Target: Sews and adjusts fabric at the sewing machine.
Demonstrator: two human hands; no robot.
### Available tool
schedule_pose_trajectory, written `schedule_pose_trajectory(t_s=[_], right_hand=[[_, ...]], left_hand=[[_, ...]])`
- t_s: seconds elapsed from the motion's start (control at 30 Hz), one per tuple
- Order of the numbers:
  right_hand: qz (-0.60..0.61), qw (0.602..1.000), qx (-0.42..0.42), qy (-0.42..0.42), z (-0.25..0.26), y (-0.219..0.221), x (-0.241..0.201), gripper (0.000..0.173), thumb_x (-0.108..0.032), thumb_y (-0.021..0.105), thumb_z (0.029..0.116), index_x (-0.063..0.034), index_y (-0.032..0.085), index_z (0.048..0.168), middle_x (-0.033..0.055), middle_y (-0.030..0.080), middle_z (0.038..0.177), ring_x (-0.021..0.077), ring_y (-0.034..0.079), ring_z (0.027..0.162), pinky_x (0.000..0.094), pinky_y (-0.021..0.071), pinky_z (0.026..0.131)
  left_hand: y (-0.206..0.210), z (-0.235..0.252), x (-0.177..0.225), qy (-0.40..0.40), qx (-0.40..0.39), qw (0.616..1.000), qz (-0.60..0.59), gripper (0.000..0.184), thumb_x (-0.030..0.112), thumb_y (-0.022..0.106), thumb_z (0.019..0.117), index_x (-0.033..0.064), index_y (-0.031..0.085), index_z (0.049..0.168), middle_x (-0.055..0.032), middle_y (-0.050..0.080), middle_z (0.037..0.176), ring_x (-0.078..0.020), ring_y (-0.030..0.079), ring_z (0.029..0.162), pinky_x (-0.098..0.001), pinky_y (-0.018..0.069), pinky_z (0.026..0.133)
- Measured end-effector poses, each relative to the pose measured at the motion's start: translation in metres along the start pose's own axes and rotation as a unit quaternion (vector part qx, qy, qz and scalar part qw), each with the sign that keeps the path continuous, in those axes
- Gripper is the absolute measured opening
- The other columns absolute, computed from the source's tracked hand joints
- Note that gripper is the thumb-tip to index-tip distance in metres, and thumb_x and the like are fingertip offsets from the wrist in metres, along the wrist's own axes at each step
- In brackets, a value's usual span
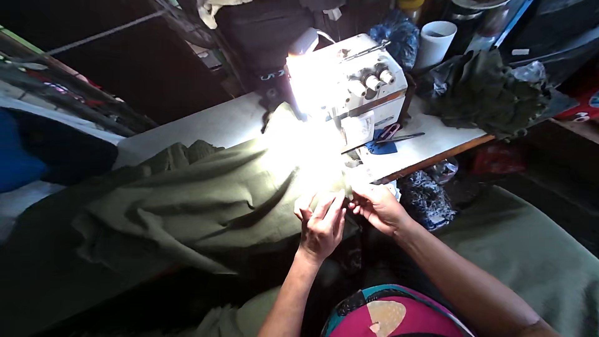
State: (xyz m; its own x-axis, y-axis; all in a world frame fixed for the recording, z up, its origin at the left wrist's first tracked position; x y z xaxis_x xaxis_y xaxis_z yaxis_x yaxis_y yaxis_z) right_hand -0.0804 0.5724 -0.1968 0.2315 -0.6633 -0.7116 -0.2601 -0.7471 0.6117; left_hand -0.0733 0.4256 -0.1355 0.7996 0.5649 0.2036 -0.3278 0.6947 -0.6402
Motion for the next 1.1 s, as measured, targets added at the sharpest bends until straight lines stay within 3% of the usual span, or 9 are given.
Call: schedule_pose_trajectory(t_s=[0.17, 0.27, 0.33, 0.43, 0.6, 0.77, 0.97, 1.1], right_hand=[[-0.017, 1.000, -0.005, -0.022, -0.001, 0.005, 0.000, 0.011, -0.005, 0.060, 0.1012, 0.0025, 0.065, 0.095, 0.0087, 0.069, 0.077, 0.0125, 0.066, 0.064, 0.0268, 0.0580, 0.062], [-0.029, 0.998, -0.011, -0.057, -0.002, 0.007, -0.005, 0.012, -0.003, 0.057, 0.1014, 0.0043, 0.066, 0.096, 0.0091, 0.069, 0.078, 0.0125, 0.066, 0.065, 0.0277, 0.0588, 0.064], [-0.042, 0.995, -0.025, -0.085, -0.008, 0.011, -0.010, 0.015, 0.002, 0.054, 0.0999, 0.0065, 0.068, 0.105, 0.0087, 0.070, 0.083, 0.0120, 0.068, 0.070, 0.0278, 0.0600, 0.069], [-0.045, 0.993, -0.034, -0.105, -0.012, 0.016, -0.012, 0.017, 0.004, 0.055, 0.0978, 0.0084, 0.068, 0.108, 0.0103, 0.072, 0.088, 0.0132, 0.069, 0.075, 0.0288, 0.0599, 0.074], [-0.068, 0.987, -0.031, -0.140, -0.013, 0.015, -0.012, 0.012, 0.007, 0.067, 0.0900, 0.0078, 0.070, 0.101, 0.0121, 0.073, 0.088, 0.0145, 0.070, 0.076, 0.0290, 0.0603, 0.073], [-0.111, 0.981, -0.016, -0.157, -0.019, 0.018, -0.017, 0.010, 0.004, 0.068, 0.0912, 0.0070, 0.072, 0.100, 0.0114, 0.073, 0.085, 0.0134, 0.070, 0.073, 0.0276, 0.0606, 0.071], [-0.107, 0.984, -0.002, -0.142, -0.020, 0.019, -0.023, 0.014, 0.001, 0.058, 0.0975, 0.0054, 0.071, 0.096, 0.0088, 0.071, 0.081, 0.0125, 0.067, 0.070, 0.0276, 0.0589, 0.069], [-0.084, 0.987, -0.019, -0.133, -0.021, 0.021, -0.030, 0.016, -0.004, 0.060, 0.0991, 0.0040, 0.070, 0.090, 0.0087, 0.070, 0.079, 0.0128, 0.068, 0.070, 0.0289, 0.0590, 0.071]], left_hand=[[-0.001, 0.001, 0.002, -0.009, 0.004, 1.000, 0.006, 0.026, 0.030, 0.061, 0.0981, 0.0219, 0.078, 0.116, 0.0008, 0.073, 0.121, -0.0257, 0.053, 0.129, -0.0511, 0.0278, 0.110], [-0.007, 0.014, 0.002, -0.067, 0.033, 0.997, -0.015, 0.025, 0.038, 0.067, 0.0943, 0.0209, 0.081, 0.106, 0.0017, 0.076, 0.107, -0.0254, 0.056, 0.123, -0.0527, 0.0314, 0.105], [-0.012, 0.024, 0.001, -0.124, 0.052, 0.991, -0.021, 0.023, 0.041, 0.075, 0.0883, 0.0208, 0.081, 0.096, 0.0027, 0.076, 0.101, -0.0236, 0.058, 0.119, -0.0509, 0.0324, 0.102], [-0.013, 0.032, -0.004, -0.180, 0.080, 0.979, -0.045, 0.006, 0.025, 0.080, 0.0843, 0.0192, 0.081, 0.086, 0.0038, 0.077, 0.096, -0.0198, 0.062, 0.113, -0.0480, 0.0362, 0.101], [-0.022, 0.029, 0.014, -0.118, 0.064, 0.991, -0.026, 0.009, 0.018, 0.071, 0.0925, 0.0167, 0.080, 0.091, 0.0033, 0.076, 0.091, -0.0181, 0.065, 0.106, -0.0455, 0.0406, 0.099], [-0.029, 0.033, 0.033, -0.054, 0.021, 0.998, -0.002, 0.012, 0.010, 0.068, 0.0944, 0.0133, 0.080, 0.093, -0.0001, 0.074, 0.090, -0.0195, 0.063, 0.104, -0.0400, 0.0432, 0.100], [-0.019, 0.042, 0.039, -0.062, -0.048, 0.995, 0.057, 0.012, 0.017, 0.067, 0.0967, 0.0126, 0.078, 0.094, -0.0013, 0.073, 0.088, -0.0247, 0.064, 0.108, -0.0424, 0.0457, 0.103], [-0.020, 0.036, 0.036, -0.096, -0.074, 0.993, -0.008, 0.022, 0.013, 0.061, 0.0965, 0.0103, 0.078, 0.110, -0.0020, 0.075, 0.096, -0.0289, 0.062, 0.118, -0.0479, 0.0430, 0.108]])
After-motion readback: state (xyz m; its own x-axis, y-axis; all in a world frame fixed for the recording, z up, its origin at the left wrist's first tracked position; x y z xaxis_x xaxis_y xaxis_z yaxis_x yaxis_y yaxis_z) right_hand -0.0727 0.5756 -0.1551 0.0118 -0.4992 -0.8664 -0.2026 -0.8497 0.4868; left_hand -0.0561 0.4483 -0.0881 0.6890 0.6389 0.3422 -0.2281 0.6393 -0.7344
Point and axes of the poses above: each hand's wrist, its own z-axis towards the middle knuckle, its own y-axis out of the palm, x = y × z, the point moved 9 cm from there along z, towards the middle knuckle
